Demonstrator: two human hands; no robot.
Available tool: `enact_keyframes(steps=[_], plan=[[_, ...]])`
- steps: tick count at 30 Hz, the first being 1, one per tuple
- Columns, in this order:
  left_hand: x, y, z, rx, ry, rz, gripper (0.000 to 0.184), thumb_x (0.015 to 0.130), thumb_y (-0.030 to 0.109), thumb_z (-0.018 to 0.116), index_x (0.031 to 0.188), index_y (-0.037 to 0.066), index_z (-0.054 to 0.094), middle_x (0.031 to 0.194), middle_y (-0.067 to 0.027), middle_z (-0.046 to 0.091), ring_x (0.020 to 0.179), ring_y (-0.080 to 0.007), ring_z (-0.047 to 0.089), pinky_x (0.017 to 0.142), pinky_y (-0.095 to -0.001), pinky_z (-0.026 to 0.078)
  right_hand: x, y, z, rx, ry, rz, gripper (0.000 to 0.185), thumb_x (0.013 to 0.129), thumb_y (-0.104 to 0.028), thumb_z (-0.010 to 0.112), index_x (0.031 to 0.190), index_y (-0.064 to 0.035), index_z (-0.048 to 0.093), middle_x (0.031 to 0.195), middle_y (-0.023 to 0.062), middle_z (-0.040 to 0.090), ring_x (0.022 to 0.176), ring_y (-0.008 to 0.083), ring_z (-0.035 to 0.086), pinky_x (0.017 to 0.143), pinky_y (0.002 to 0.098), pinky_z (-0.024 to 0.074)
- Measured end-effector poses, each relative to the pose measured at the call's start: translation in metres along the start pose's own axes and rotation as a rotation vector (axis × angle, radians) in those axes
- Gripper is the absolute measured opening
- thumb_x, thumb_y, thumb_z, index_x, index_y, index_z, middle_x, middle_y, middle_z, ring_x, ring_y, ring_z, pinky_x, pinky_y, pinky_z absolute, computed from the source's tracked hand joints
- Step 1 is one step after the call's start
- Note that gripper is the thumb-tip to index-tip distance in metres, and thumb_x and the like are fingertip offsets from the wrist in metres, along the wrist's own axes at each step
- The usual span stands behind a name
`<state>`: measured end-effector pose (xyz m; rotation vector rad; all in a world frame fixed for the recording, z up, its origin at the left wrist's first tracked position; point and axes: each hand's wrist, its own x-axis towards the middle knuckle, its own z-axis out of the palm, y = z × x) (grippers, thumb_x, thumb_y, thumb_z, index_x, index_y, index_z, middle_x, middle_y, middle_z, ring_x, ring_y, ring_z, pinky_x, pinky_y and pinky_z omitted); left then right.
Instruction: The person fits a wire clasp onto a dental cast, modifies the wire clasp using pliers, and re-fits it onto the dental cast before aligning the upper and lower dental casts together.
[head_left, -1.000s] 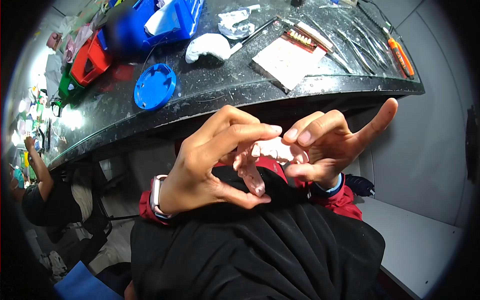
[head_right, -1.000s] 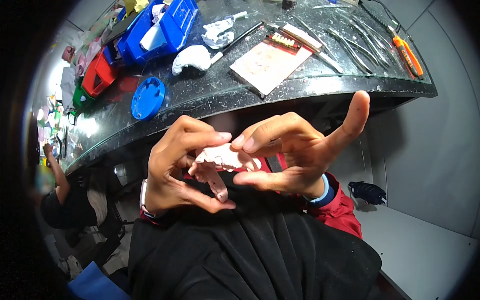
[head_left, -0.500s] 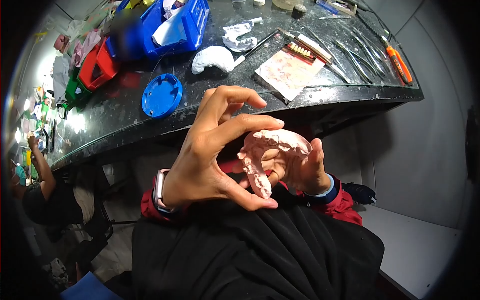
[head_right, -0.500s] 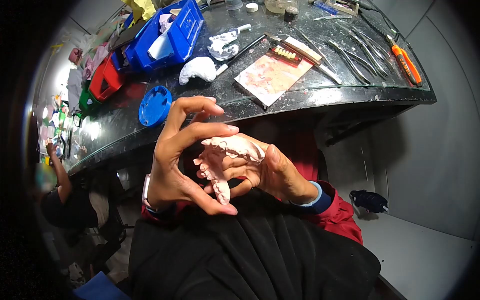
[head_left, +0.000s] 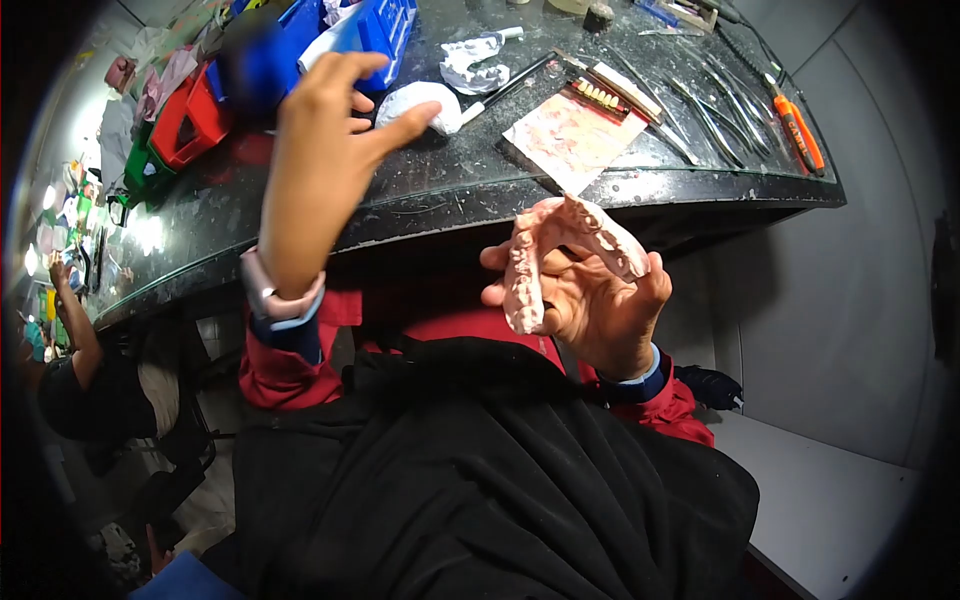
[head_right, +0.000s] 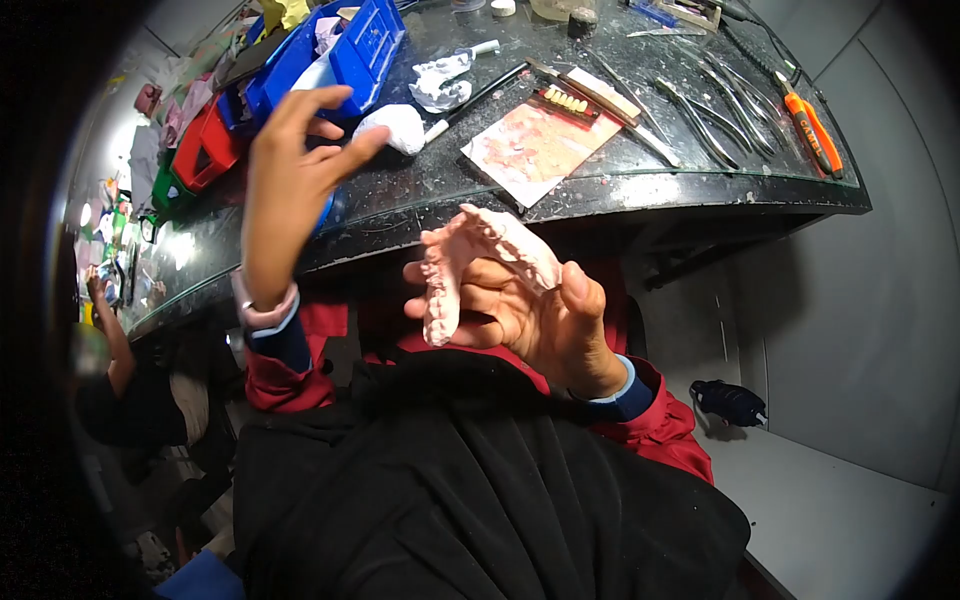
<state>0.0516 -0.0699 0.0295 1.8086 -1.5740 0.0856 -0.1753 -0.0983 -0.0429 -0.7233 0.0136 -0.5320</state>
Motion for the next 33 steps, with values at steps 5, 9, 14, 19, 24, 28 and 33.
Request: enact_keyframes(steps=[5,9,14,19,24,28,33], plan=[[-0.001,0.004,0.029,0.430,0.009,0.016,0.057,0.072,0.043,0.074,0.104,-0.002,0.059,0.100,-0.0175,0.060,0.094,-0.0331,0.058,0.076,-0.0416,0.048,-0.003,-0.003,-0.001,-0.027,0.061,0.002,0.105,0.073,-0.072,0.055,0.138,0.0045,0.025,0.131,0.0381,0.035,0.115,0.0461,0.050,0.092,0.0487,0.0498],[0.000,0.005,0.037,0.478,-0.021,-0.039,0.055,0.074,0.044,0.071,0.097,-0.004,0.058,0.097,-0.0173,0.059,0.095,-0.0321,0.057,0.071,-0.0418,0.051,-0.003,0.001,-0.003,-0.005,0.062,-0.029,0.105,0.073,-0.072,0.055,0.138,0.0048,0.026,0.130,0.0382,0.036,0.112,0.0455,0.052,0.090,0.0449,0.0522],[-0.001,-0.003,0.038,0.356,0.017,-0.027,0.054,0.074,0.041,0.073,0.101,-0.003,0.057,0.098,-0.0196,0.058,0.092,-0.0333,0.059,0.075,-0.0402,0.050,-0.001,0.005,-0.004,0.004,0.070,-0.073,0.102,0.074,-0.071,0.056,0.137,0.0048,0.028,0.128,0.0372,0.039,0.109,0.0439,0.055,0.087,0.0428,0.0546],[-0.010,0.001,0.022,-0.214,0.070,-0.053,0.063,0.071,0.033,0.079,0.115,-0.003,0.053,0.105,-0.0171,0.056,0.102,-0.0272,0.057,0.083,-0.0359,0.049,0.002,0.005,-0.001,-0.058,0.107,-0.106,0.103,0.074,-0.069,0.058,0.138,0.0052,0.026,0.129,0.0353,0.039,0.114,0.0440,0.051,0.091,0.0446,0.0516],[-0.047,0.023,0.008,-0.985,-0.033,-0.041,0.085,0.068,0.018,0.084,0.136,0.001,0.035,0.124,-0.0118,0.049,0.118,-0.0204,0.048,0.098,-0.0355,0.043,0.007,0.018,-0.004,-0.007,0.096,-0.272,0.086,0.077,-0.046,0.070,0.137,-0.0002,0.028,0.137,0.0265,0.036,0.121,0.0411,0.046,0.096,0.0478,0.0465],[-0.076,0.024,0.018,-1.074,-0.047,0.135,0.098,0.060,0.014,0.087,0.137,-0.004,0.030,0.135,-0.0182,0.038,0.125,-0.0267,0.043,0.099,-0.0409,0.045,0.013,0.029,0.005,0.022,0.122,-0.455,0.082,0.072,-0.025,0.079,0.134,-0.0009,0.031,0.134,0.0229,0.041,0.121,0.0371,0.047,0.101,0.0469,0.0413],[-0.083,0.027,0.028,-1.027,-0.050,0.228,0.099,0.055,0.017,0.090,0.135,-0.004,0.034,0.138,-0.0230,0.033,0.128,-0.0304,0.039,0.100,-0.0424,0.045,0.014,0.042,-0.007,-0.178,0.098,-0.562,0.087,0.066,-0.010,0.083,0.133,-0.0001,0.030,0.133,0.0192,0.045,0.122,0.0261,0.048,0.096,0.0390,0.0467]])
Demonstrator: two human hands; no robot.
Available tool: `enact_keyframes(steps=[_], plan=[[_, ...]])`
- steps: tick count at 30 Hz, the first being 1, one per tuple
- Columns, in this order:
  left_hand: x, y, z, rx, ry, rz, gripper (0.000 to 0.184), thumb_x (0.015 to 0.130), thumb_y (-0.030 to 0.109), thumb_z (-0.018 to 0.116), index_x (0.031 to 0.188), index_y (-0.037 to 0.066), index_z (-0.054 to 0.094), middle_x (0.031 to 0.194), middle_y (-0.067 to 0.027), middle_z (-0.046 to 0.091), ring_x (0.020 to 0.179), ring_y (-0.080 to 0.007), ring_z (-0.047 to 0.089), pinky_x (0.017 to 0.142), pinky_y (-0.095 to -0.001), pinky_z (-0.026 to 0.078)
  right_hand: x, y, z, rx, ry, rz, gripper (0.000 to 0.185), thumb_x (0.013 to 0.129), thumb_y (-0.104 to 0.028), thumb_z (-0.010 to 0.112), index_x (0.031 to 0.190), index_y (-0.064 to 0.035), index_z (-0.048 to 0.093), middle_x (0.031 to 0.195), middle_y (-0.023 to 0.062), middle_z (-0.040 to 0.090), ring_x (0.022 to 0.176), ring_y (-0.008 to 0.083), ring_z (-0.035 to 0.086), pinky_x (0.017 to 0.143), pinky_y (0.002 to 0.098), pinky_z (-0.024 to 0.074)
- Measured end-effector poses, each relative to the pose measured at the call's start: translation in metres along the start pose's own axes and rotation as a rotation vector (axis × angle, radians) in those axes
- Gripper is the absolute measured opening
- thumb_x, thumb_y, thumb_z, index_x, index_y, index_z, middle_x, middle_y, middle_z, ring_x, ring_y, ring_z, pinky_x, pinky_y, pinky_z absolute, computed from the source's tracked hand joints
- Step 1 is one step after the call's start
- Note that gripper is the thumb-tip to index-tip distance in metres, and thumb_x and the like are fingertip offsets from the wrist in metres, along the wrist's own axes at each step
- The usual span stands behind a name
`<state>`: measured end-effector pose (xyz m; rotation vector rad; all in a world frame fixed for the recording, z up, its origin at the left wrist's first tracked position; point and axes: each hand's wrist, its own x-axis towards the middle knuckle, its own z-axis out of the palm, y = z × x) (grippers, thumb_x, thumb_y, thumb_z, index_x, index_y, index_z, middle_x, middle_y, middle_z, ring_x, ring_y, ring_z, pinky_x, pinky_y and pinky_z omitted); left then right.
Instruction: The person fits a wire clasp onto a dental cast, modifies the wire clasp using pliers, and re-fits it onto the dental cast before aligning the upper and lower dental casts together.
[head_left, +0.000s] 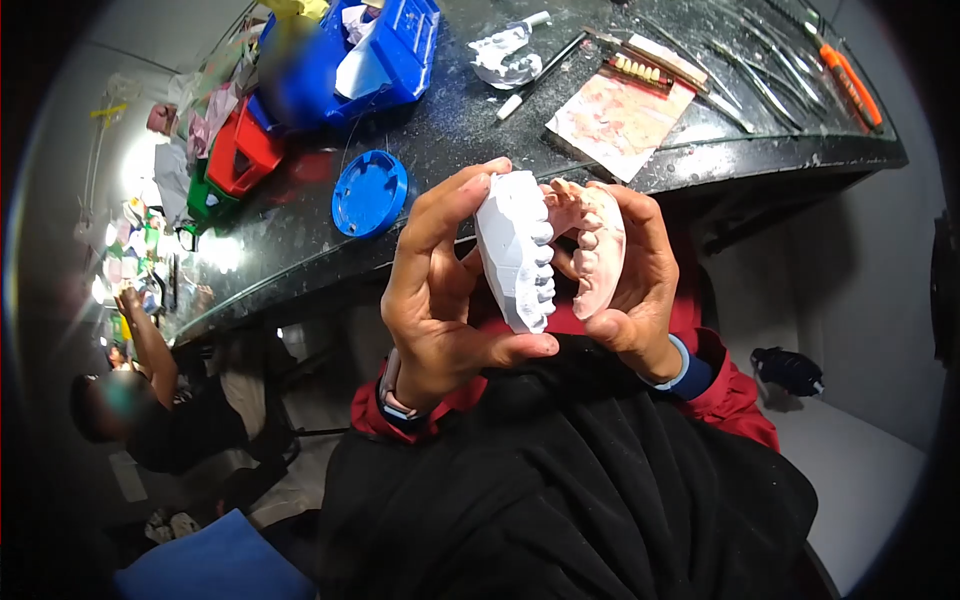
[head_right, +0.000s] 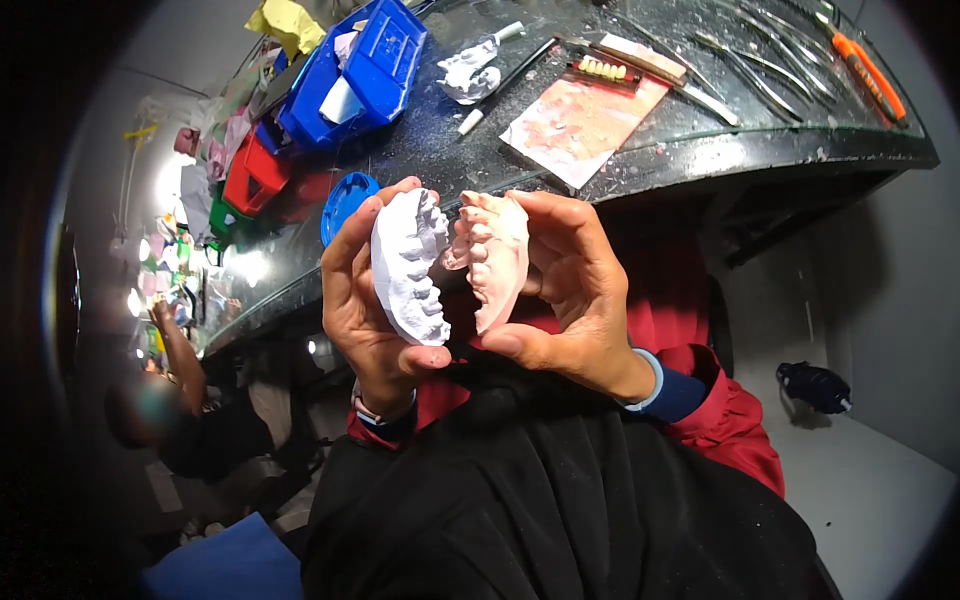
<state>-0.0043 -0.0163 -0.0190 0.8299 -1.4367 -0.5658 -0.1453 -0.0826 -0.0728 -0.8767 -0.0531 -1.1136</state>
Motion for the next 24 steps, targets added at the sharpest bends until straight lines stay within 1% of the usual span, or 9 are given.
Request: enact_keyframes(steps=[3,6,10,19,24], plan=[[0.0018,-0.0004,-0.0016,-0.005,-0.027,-0.007,0.098,0.055,0.017,0.090,0.134,-0.004,0.035,0.137,-0.0241,0.033,0.128,-0.0312,0.039,0.102,-0.0438,0.043,0.0028,-0.0001,-0.0024,-0.050,-0.049,-0.077,0.086,0.064,-0.006,0.084,0.132,0.0000,0.031,0.132,0.0185,0.045,0.122,0.0265,0.048,0.096,0.0394,0.0466],[0.0030,-0.0025,-0.0016,0.012,-0.051,-0.009,0.097,0.055,0.016,0.089,0.134,-0.005,0.036,0.138,-0.0243,0.033,0.128,-0.0313,0.039,0.103,-0.0444,0.041,0.0037,-0.0008,-0.0062,-0.119,-0.084,-0.133,0.086,0.063,-0.005,0.084,0.132,0.0000,0.032,0.132,0.0178,0.045,0.123,0.0265,0.047,0.098,0.0406,0.0455],[0.0042,-0.0014,0.0008,0.022,-0.057,-0.036,0.095,0.056,0.015,0.089,0.134,-0.005,0.037,0.138,-0.0243,0.032,0.128,-0.0318,0.040,0.103,-0.0445,0.041,0.0027,-0.0035,-0.0102,-0.211,-0.106,-0.126,0.088,0.061,-0.006,0.086,0.132,-0.0006,0.034,0.131,0.0164,0.046,0.125,0.0259,0.045,0.101,0.0414,0.0422],[0.0054,-0.0022,-0.0001,0.008,-0.080,-0.067,0.094,0.055,0.014,0.089,0.133,-0.004,0.040,0.139,-0.0241,0.032,0.129,-0.0329,0.037,0.105,-0.0452,0.039,0.0016,-0.0055,-0.0098,-0.202,-0.105,-0.109,0.086,0.062,-0.003,0.085,0.131,-0.0015,0.035,0.133,0.0143,0.042,0.129,0.0268,0.041,0.106,0.0437,0.0366],[0.0051,-0.0042,-0.0019,0.010,-0.088,-0.060,0.095,0.054,0.015,0.089,0.133,-0.004,0.041,0.139,-0.0245,0.032,0.130,-0.0336,0.037,0.105,-0.0453,0.038,0.0026,-0.0061,-0.0101,-0.231,-0.133,-0.124,0.086,0.061,-0.002,0.085,0.131,-0.0010,0.035,0.134,0.0143,0.041,0.130,0.0275,0.039,0.106,0.0450,0.0361]])
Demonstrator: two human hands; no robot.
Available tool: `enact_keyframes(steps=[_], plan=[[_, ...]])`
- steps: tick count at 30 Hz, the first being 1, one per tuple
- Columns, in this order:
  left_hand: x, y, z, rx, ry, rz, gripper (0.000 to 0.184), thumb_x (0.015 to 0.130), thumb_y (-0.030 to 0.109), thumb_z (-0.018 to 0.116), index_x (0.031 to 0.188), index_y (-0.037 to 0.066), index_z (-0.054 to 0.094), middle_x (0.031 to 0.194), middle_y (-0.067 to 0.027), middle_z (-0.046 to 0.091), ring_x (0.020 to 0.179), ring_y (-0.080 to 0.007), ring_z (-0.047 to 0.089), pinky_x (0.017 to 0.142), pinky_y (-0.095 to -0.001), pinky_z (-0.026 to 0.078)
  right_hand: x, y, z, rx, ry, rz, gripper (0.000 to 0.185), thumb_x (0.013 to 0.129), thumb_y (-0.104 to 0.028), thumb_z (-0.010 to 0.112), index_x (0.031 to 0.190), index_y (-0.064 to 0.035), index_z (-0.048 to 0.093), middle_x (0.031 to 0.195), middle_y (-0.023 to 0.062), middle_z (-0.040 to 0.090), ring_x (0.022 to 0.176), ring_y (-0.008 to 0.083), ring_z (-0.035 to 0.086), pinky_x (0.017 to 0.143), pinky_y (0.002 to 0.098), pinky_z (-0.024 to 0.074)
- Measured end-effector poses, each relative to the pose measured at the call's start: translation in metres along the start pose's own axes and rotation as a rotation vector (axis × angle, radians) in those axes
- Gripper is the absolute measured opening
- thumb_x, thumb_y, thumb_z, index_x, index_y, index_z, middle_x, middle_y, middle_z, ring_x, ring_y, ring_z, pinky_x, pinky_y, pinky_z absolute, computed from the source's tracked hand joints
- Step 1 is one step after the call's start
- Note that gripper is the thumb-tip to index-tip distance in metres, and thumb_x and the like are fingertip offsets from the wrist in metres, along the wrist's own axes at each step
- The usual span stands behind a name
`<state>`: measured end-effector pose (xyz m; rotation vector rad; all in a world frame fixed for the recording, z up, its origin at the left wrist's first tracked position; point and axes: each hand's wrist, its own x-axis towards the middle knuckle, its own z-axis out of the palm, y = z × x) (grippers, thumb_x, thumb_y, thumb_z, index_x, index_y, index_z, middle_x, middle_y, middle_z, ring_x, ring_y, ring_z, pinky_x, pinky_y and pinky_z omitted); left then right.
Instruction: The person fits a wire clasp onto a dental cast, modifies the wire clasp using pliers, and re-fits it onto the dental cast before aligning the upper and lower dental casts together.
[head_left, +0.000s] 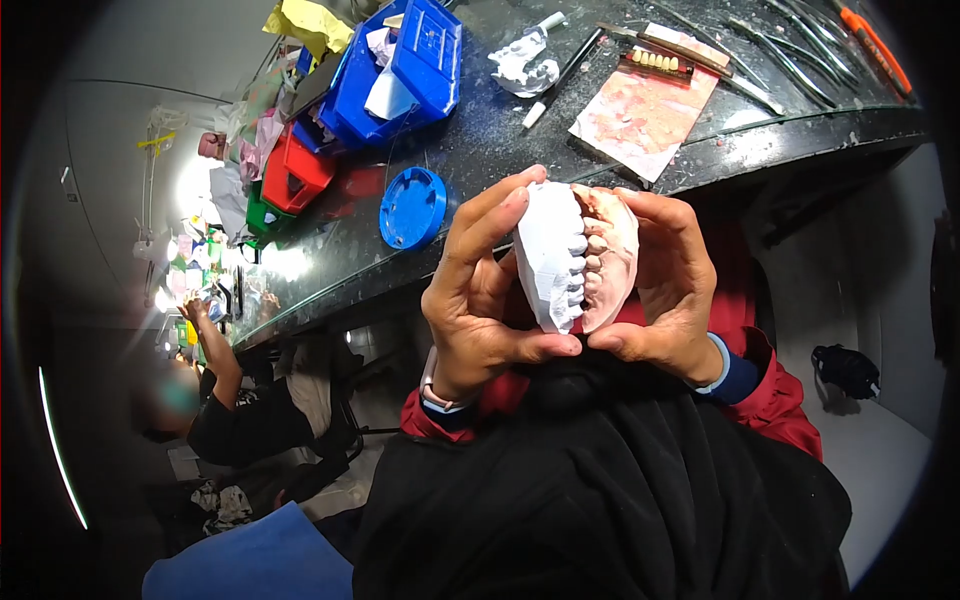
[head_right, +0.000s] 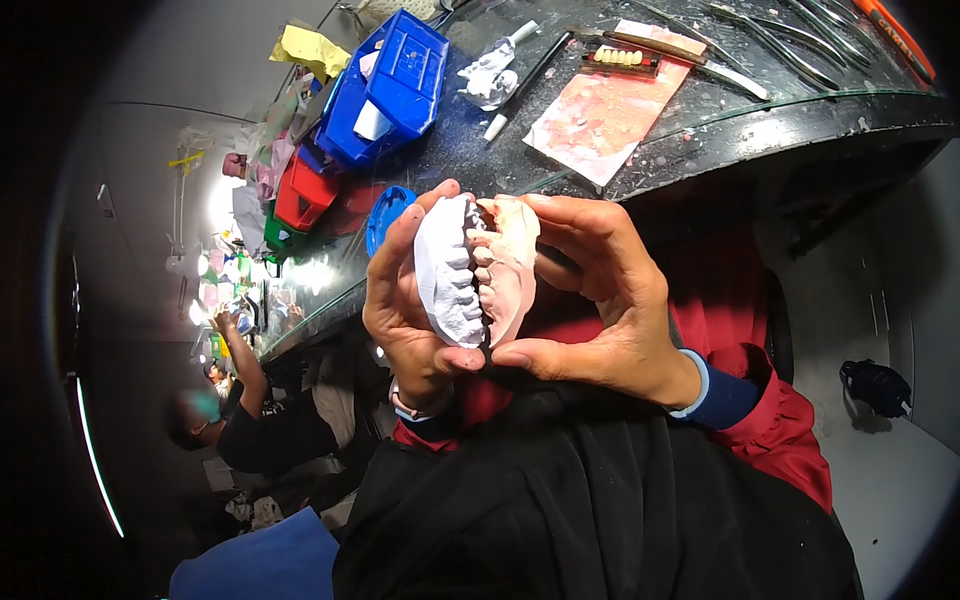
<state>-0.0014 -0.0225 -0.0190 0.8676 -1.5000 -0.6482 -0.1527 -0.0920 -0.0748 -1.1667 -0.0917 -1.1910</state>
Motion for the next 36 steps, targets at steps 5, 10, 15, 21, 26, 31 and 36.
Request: enact_keyframes(steps=[5,10,15,21,26,31,36], plan=[[0.001,-0.004,-0.004,-0.037,-0.029,0.017,0.094,0.054,0.017,0.089,0.133,-0.003,0.041,0.138,-0.0249,0.033,0.129,-0.0343,0.037,0.104,-0.0451,0.039,0.000,0.001,0.000,-0.012,-0.012,-0.014,0.086,0.061,-0.001,0.085,0.131,-0.0006,0.034,0.134,0.0154,0.041,0.130,0.0284,0.039,0.106,0.0458,0.0360],[0.001,-0.005,-0.006,-0.052,-0.044,0.019,0.094,0.054,0.018,0.089,0.133,-0.003,0.042,0.138,-0.0249,0.034,0.129,-0.0343,0.038,0.104,-0.0450,0.039,0.001,0.002,0.001,0.005,-0.015,-0.035,0.086,0.061,-0.001,0.085,0.131,0.0003,0.035,0.135,0.0169,0.041,0.130,0.0294,0.039,0.106,0.0458,0.0361],[0.001,-0.007,-0.007,-0.058,-0.048,0.025,0.094,0.054,0.019,0.089,0.133,-0.002,0.042,0.138,-0.0246,0.034,0.129,-0.0342,0.038,0.104,-0.0448,0.040,0.001,0.003,0.003,0.019,-0.004,-0.041,0.084,0.062,0.000,0.084,0.131,0.0010,0.036,0.134,0.0175,0.041,0.129,0.0296,0.040,0.106,0.0453,0.0364],[0.001,-0.008,-0.008,-0.053,-0.056,0.041,0.095,0.053,0.019,0.089,0.133,-0.001,0.042,0.138,-0.0247,0.034,0.128,-0.0340,0.039,0.103,-0.0449,0.041,0.000,0.002,0.003,0.029,-0.012,-0.033,0.084,0.062,-0.001,0.084,0.131,0.0015,0.036,0.134,0.0172,0.041,0.130,0.0294,0.039,0.107,0.0449,0.0359],[0.000,-0.008,-0.009,-0.047,-0.053,0.028,0.095,0.054,0.019,0.089,0.133,-0.002,0.042,0.138,-0.0252,0.034,0.128,-0.0340,0.039,0.102,-0.0448,0.041,0.000,0.003,0.002,0.036,-0.022,-0.030,0.083,0.063,-0.001,0.084,0.131,0.0010,0.036,0.134,0.0164,0.042,0.130,0.0291,0.039,0.107,0.0446,0.0355],[0.000,-0.007,-0.011,-0.057,-0.062,0.020,0.095,0.053,0.018,0.089,0.133,-0.002,0.042,0.138,-0.0252,0.034,0.128,-0.0335,0.040,0.102,-0.0441,0.041,-0.001,0.003,0.001,0.032,-0.029,-0.009,0.083,0.063,-0.001,0.084,0.131,0.0003,0.036,0.135,0.0160,0.041,0.130,0.0286,0.039,0.107,0.0444,0.0358],[0.000,-0.006,-0.011,-0.049,-0.067,0.015,0.095,0.053,0.018,0.089,0.133,-0.002,0.042,0.139,-0.0244,0.034,0.128,-0.0327,0.040,0.103,-0.0435,0.041,-0.002,0.004,0.001,0.032,-0.022,-0.012,0.083,0.063,-0.001,0.084,0.131,0.0005,0.036,0.135,0.0158,0.042,0.130,0.0279,0.040,0.107,0.0443,0.0359]])
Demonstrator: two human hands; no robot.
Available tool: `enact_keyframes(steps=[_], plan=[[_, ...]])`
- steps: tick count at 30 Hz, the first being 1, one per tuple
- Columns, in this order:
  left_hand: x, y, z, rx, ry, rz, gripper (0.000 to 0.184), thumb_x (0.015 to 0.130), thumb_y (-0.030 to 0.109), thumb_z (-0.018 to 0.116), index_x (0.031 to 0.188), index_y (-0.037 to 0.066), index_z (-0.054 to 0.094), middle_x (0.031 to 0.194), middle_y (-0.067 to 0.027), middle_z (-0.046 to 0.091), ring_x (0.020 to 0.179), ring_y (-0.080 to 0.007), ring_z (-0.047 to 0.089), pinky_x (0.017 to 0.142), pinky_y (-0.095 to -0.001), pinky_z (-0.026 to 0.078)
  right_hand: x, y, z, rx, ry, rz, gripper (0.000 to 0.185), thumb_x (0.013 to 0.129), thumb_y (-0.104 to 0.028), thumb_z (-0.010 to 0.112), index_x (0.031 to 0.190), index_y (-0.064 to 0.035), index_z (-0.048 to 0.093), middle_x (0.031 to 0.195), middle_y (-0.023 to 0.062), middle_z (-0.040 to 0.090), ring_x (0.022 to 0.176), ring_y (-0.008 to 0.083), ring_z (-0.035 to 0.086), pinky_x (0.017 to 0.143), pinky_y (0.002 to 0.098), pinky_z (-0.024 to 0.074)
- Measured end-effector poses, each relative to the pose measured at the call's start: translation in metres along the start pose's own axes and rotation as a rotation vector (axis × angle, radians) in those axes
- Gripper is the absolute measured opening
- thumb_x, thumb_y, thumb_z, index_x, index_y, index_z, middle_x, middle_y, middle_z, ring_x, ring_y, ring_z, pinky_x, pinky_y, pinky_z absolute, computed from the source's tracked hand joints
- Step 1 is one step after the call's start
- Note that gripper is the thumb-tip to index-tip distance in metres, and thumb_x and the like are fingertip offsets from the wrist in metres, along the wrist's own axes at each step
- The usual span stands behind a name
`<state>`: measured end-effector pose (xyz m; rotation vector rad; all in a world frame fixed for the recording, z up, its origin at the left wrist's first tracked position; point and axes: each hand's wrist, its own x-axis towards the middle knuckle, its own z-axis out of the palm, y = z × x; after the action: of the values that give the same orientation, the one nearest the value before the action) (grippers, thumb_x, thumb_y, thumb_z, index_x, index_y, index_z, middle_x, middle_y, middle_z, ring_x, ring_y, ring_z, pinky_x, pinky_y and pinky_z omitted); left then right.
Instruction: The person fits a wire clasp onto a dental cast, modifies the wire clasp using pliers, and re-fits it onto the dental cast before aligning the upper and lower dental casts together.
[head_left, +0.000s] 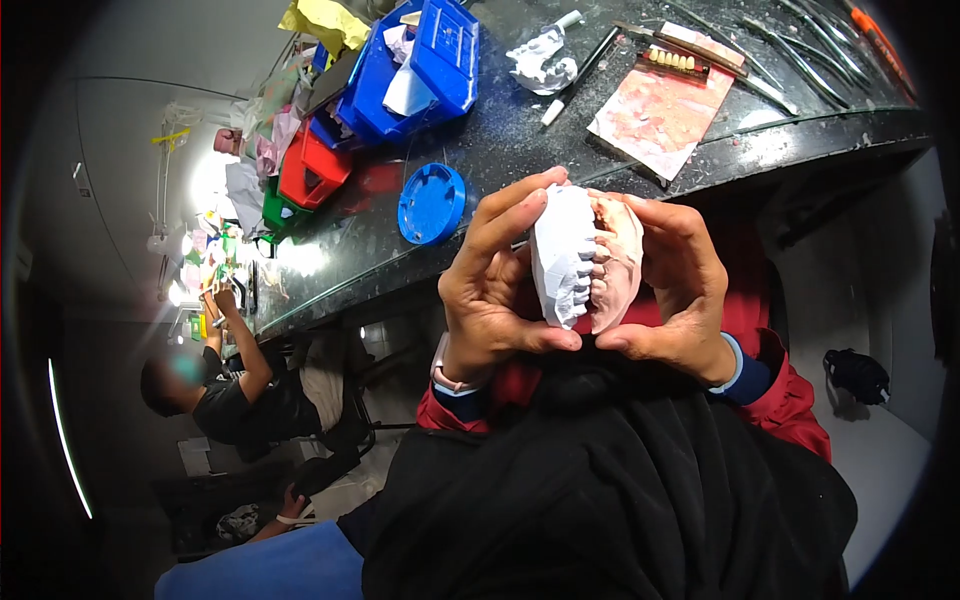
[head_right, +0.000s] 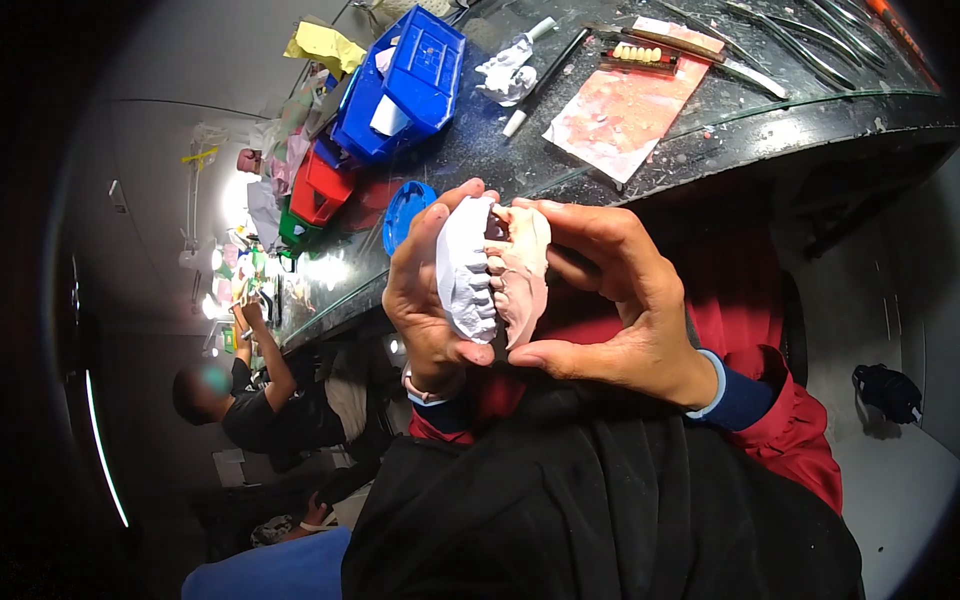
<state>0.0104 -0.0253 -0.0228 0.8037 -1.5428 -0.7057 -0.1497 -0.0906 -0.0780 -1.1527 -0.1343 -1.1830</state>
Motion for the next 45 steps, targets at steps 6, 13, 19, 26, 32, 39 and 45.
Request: enact_keyframes(steps=[6,13,19,26,32,39,45], plan=[[-0.001,0.002,0.000,0.004,0.010,-0.023,0.094,0.054,0.018,0.089,0.133,-0.001,0.042,0.139,-0.0243,0.034,0.128,-0.0322,0.040,0.103,-0.0435,0.040,-0.002,0.001,0.002,0.018,0.011,0.029,0.083,0.062,-0.001,0.084,0.130,0.0001,0.037,0.134,0.0153,0.043,0.129,0.0271,0.040,0.107,0.0439,0.0361],[-0.003,0.000,0.001,-0.009,0.025,-0.028,0.095,0.054,0.019,0.089,0.134,-0.002,0.042,0.139,-0.0247,0.034,0.128,-0.0328,0.039,0.102,-0.0436,0.040,-0.003,0.000,0.001,0.034,0.017,0.043,0.083,0.062,-0.001,0.084,0.131,-0.0004,0.037,0.134,0.0148,0.043,0.129,0.0258,0.041,0.106,0.0424,0.0366],[-0.001,0.002,-0.003,0.015,-0.021,-0.021,0.092,0.056,0.017,0.089,0.134,-0.001,0.042,0.140,-0.0234,0.034,0.129,-0.0317,0.039,0.102,-0.0434,0.040,-0.004,0.000,0.001,0.009,0.012,0.047,0.083,0.063,0.000,0.083,0.132,-0.0005,0.037,0.135,0.0167,0.042,0.128,0.0274,0.042,0.105,0.0430,0.0377],[0.001,0.005,-0.003,0.040,-0.028,-0.005,0.093,0.053,0.015,0.089,0.133,0.000,0.044,0.140,-0.0223,0.035,0.129,-0.0322,0.040,0.103,-0.0423,0.041,0.000,0.000,0.001,0.041,-0.007,0.010,0.083,0.063,0.001,0.083,0.132,0.0009,0.037,0.134,0.0171,0.042,0.129,0.0285,0.041,0.106,0.0438,0.0368],[0.001,0.006,-0.006,0.039,-0.047,-0.001,0.095,0.050,0.017,0.090,0.132,0.004,0.045,0.138,-0.0242,0.036,0.128,-0.0362,0.040,0.102,-0.0454,0.042,0.000,-0.003,0.003,0.048,-0.003,-0.011,0.081,0.062,0.001,0.083,0.131,0.0032,0.039,0.134,0.0161,0.042,0.129,0.0286,0.040,0.107,0.0425,0.0364],[0.002,0.008,-0.003,0.037,-0.047,-0.012,0.093,0.049,0.017,0.089,0.131,0.004,0.046,0.139,-0.0236,0.036,0.128,-0.0365,0.040,0.101,-0.0455,0.043,0.001,-0.008,0.005,0.071,0.012,-0.005,0.079,0.062,0.001,0.083,0.129,0.0038,0.043,0.134,0.0158,0.042,0.129,0.0288,0.041,0.107,0.0414,0.0365],[-0.001,0.007,-0.003,-0.060,-0.075,-0.002,0.089,0.054,0.013,0.088,0.133,0.007,0.046,0.143,-0.0272,0.030,0.131,-0.0414,0.034,0.104,-0.0504,0.036,0.001,-0.013,0.002,-0.088,0.027,-0.067,0.074,0.061,-0.006,0.085,0.126,0.0021,0.049,0.129,0.0200,0.048,0.121,0.0269,0.049,0.099,0.0372,0.0444]])
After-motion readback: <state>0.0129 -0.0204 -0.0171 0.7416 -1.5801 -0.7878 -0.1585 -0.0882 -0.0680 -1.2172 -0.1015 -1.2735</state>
